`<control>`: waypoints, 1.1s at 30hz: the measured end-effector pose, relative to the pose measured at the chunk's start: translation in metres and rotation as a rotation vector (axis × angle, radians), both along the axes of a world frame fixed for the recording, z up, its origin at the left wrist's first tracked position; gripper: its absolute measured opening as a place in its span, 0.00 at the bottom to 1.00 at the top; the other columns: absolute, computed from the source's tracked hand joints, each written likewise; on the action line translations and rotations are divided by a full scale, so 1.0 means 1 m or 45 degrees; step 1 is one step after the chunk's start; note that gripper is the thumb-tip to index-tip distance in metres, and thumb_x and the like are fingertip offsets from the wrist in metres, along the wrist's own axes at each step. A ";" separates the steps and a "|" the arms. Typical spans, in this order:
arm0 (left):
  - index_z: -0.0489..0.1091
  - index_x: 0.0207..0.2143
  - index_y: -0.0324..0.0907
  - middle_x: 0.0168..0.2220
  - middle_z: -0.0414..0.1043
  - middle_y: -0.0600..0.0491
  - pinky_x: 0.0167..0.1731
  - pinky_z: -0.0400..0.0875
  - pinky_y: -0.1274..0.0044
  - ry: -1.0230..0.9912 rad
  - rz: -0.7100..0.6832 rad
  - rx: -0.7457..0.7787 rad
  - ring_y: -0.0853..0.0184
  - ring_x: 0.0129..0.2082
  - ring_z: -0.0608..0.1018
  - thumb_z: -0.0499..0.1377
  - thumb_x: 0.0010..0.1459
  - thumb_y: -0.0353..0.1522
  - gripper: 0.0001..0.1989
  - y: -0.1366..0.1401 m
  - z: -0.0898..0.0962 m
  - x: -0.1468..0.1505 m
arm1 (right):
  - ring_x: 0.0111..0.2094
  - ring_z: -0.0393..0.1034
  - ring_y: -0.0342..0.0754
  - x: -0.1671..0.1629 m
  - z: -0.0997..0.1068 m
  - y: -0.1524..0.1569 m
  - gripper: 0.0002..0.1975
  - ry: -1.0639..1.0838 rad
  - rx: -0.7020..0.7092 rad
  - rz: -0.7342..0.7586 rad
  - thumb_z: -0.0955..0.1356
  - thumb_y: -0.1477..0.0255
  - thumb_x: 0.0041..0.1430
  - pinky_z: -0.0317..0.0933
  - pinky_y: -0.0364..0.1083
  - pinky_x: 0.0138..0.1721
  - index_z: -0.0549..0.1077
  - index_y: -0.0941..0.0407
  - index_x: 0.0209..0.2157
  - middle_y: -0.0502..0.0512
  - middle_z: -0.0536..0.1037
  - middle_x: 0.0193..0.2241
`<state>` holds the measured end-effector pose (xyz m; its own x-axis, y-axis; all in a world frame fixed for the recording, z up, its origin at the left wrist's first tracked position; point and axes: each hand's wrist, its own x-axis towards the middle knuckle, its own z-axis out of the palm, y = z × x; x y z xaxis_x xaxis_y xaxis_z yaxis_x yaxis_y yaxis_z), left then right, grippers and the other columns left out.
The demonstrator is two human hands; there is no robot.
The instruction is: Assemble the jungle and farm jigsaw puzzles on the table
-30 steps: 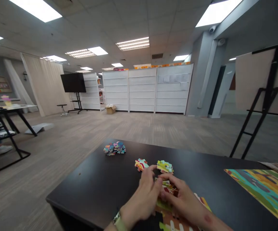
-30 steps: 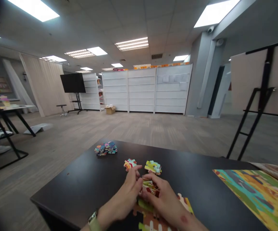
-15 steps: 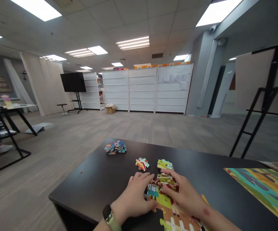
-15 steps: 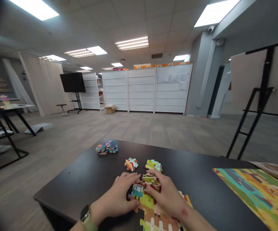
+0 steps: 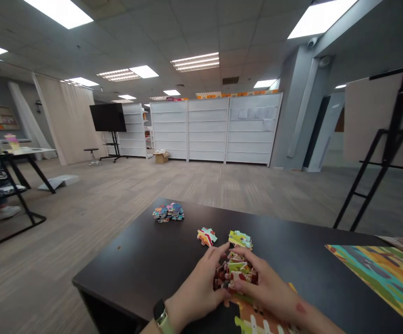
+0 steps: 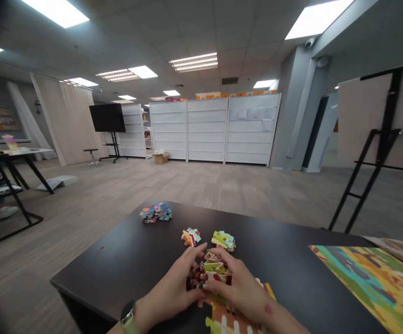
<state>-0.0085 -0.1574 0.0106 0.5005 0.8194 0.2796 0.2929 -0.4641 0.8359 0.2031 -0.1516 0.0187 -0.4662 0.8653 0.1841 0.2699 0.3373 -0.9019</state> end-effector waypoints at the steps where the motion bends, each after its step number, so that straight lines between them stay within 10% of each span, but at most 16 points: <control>1: 0.52 0.69 0.49 0.63 0.58 0.48 0.65 0.57 0.68 0.034 0.023 -0.002 0.58 0.61 0.65 0.65 0.46 0.20 0.49 0.001 -0.001 -0.002 | 0.49 0.75 0.58 0.000 0.000 0.000 0.29 0.044 -0.032 -0.007 0.75 0.61 0.53 0.68 0.54 0.53 0.69 0.53 0.55 0.56 0.81 0.46; 7: 0.58 0.68 0.48 0.57 0.69 0.47 0.61 0.60 0.64 0.338 0.093 -0.030 0.53 0.56 0.70 0.74 0.44 0.34 0.49 -0.004 0.003 -0.011 | 0.45 0.78 0.55 0.012 0.004 0.009 0.28 0.295 -0.063 -0.315 0.73 0.55 0.56 0.71 0.52 0.49 0.64 0.52 0.53 0.58 0.80 0.46; 13: 0.73 0.53 0.46 0.50 0.70 0.52 0.52 0.66 0.73 0.208 0.094 -0.076 0.59 0.50 0.72 0.66 0.46 0.23 0.29 -0.018 0.013 -0.002 | 0.45 0.78 0.56 0.006 0.004 0.003 0.29 0.322 -0.113 -0.221 0.74 0.56 0.55 0.71 0.55 0.50 0.62 0.52 0.52 0.58 0.81 0.45; 20: 0.67 0.39 0.44 0.43 0.70 0.54 0.45 0.67 0.77 -0.045 0.367 0.012 0.64 0.44 0.73 0.55 0.44 0.15 0.21 -0.012 -0.001 0.008 | 0.47 0.77 0.58 0.003 0.007 -0.002 0.32 0.369 -0.145 -0.194 0.74 0.53 0.53 0.70 0.55 0.51 0.63 0.52 0.53 0.59 0.80 0.47; 29: 0.66 0.50 0.43 0.44 0.73 0.50 0.45 0.69 0.72 -0.345 0.335 -0.147 0.62 0.42 0.76 0.51 0.65 0.32 0.12 -0.009 -0.005 0.015 | 0.50 0.74 0.58 0.005 0.001 -0.001 0.31 0.095 -0.043 -0.026 0.75 0.59 0.52 0.67 0.52 0.53 0.67 0.54 0.55 0.59 0.78 0.50; 33: 0.56 0.62 0.43 0.58 0.65 0.46 0.58 0.63 0.69 -0.401 0.152 -0.267 0.58 0.58 0.68 0.45 0.70 0.44 0.24 -0.010 -0.006 0.018 | 0.57 0.69 0.59 -0.001 0.001 -0.005 0.33 0.008 0.004 -0.028 0.75 0.64 0.54 0.61 0.53 0.61 0.66 0.53 0.60 0.59 0.75 0.56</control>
<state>0.0092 -0.1673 0.0043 0.3144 0.9223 0.2250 0.0485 -0.2523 0.9664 0.2026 -0.1569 0.0193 -0.4462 0.8746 0.1899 0.2717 0.3346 -0.9024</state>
